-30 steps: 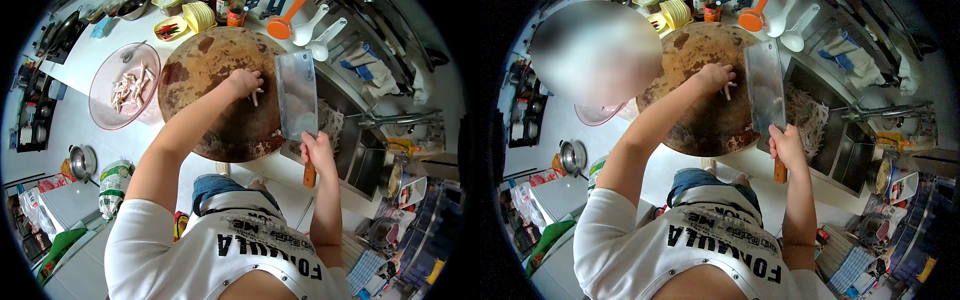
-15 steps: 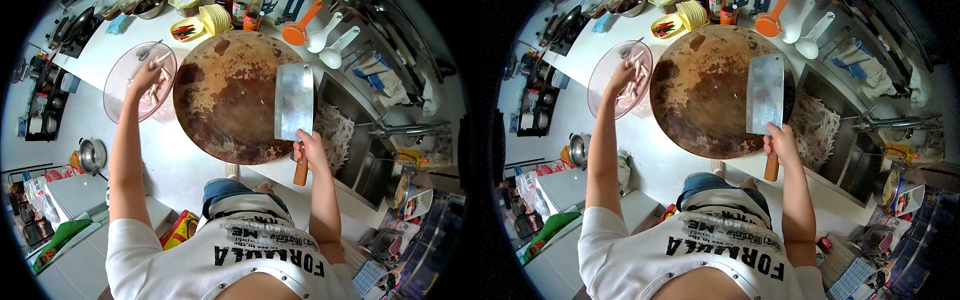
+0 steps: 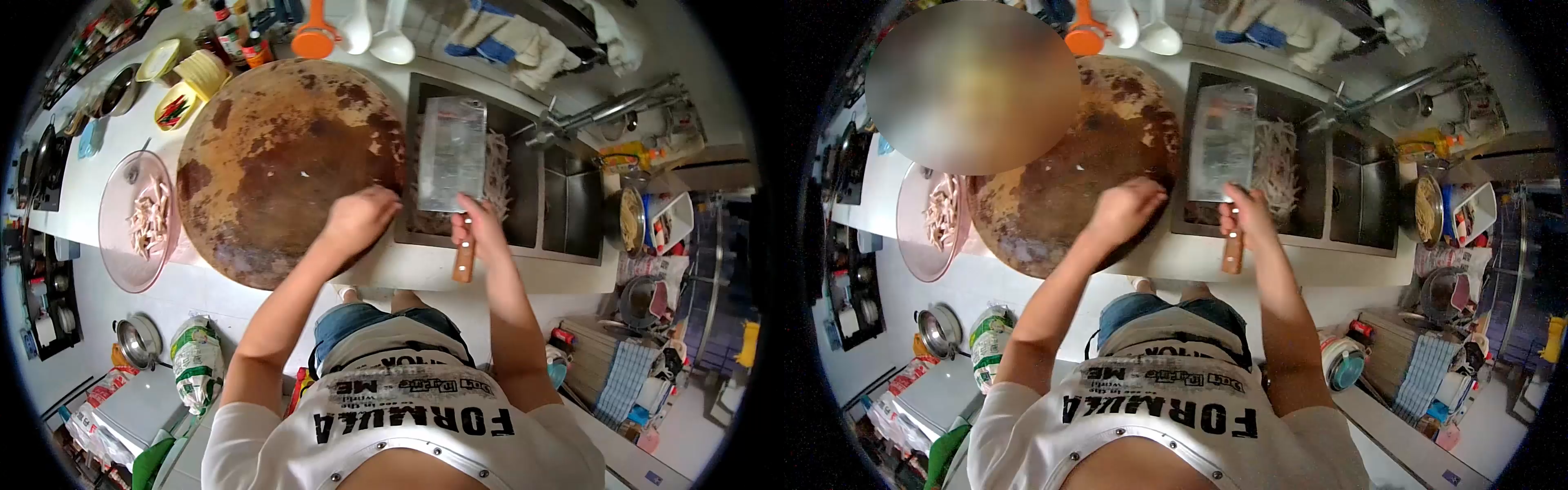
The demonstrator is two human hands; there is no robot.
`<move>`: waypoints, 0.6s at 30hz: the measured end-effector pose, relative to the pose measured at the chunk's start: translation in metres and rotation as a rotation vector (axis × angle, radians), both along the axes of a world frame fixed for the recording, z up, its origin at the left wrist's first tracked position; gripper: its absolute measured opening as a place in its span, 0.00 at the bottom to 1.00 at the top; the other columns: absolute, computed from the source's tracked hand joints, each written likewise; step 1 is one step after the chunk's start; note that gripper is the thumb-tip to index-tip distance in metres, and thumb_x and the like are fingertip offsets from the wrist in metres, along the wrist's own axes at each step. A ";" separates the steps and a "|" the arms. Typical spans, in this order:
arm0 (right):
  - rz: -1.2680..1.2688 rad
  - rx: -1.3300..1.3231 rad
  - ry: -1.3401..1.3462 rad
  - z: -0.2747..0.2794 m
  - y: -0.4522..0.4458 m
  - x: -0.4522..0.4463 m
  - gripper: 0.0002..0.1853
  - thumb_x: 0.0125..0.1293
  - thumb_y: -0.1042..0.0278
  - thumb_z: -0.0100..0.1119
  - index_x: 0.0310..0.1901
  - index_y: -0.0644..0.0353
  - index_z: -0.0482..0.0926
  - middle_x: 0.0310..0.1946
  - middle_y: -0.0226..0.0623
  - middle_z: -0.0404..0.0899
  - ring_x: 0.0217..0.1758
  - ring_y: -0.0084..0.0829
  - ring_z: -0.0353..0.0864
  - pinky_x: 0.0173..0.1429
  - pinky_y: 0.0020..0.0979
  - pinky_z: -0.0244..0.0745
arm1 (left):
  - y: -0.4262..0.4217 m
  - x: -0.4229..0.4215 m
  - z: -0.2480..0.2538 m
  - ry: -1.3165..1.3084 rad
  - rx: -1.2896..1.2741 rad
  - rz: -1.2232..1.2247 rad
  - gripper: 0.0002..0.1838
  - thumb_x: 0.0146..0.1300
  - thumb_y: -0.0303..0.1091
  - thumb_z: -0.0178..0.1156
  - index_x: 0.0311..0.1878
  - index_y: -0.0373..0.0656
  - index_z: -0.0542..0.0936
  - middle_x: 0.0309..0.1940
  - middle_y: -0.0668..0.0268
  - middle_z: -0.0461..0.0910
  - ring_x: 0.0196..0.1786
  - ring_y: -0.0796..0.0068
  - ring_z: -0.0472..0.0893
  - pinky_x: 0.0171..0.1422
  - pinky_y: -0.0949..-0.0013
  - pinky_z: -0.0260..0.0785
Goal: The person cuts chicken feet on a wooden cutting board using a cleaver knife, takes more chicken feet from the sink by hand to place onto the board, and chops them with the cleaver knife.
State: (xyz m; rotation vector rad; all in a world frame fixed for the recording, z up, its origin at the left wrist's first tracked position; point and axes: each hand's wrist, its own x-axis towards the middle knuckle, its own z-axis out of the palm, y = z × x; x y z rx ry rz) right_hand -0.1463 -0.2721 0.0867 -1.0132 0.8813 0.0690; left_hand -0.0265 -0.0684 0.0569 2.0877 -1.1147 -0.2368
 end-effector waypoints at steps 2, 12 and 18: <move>0.058 -0.301 0.144 0.006 -0.044 -0.020 0.14 0.65 0.59 0.57 0.30 0.58 0.66 0.13 0.29 0.64 0.12 0.23 0.63 0.17 0.29 0.59 | -0.063 -0.015 -0.023 0.017 0.177 -0.198 0.10 0.61 0.35 0.56 0.43 0.43 0.78 0.41 0.59 0.79 0.43 0.58 0.79 0.43 0.60 0.73; 0.326 -0.797 0.401 -0.024 -0.152 -0.079 0.16 0.64 0.57 0.56 0.28 0.63 0.73 0.12 0.33 0.69 0.14 0.26 0.69 0.21 0.33 0.63 | -0.265 -0.019 -0.255 -0.158 1.118 -0.526 0.30 0.63 0.29 0.56 0.68 0.51 0.59 0.73 0.66 0.47 0.68 0.70 0.59 0.65 0.63 0.65; 0.325 -0.603 0.227 -0.032 -0.165 -0.068 0.13 0.66 0.61 0.55 0.29 0.61 0.70 0.13 0.26 0.67 0.11 0.19 0.65 0.16 0.25 0.58 | -0.258 -0.021 -0.213 0.360 1.243 -0.368 0.23 0.67 0.37 0.50 0.66 0.51 0.66 0.65 0.65 0.65 0.59 0.63 0.71 0.61 0.57 0.65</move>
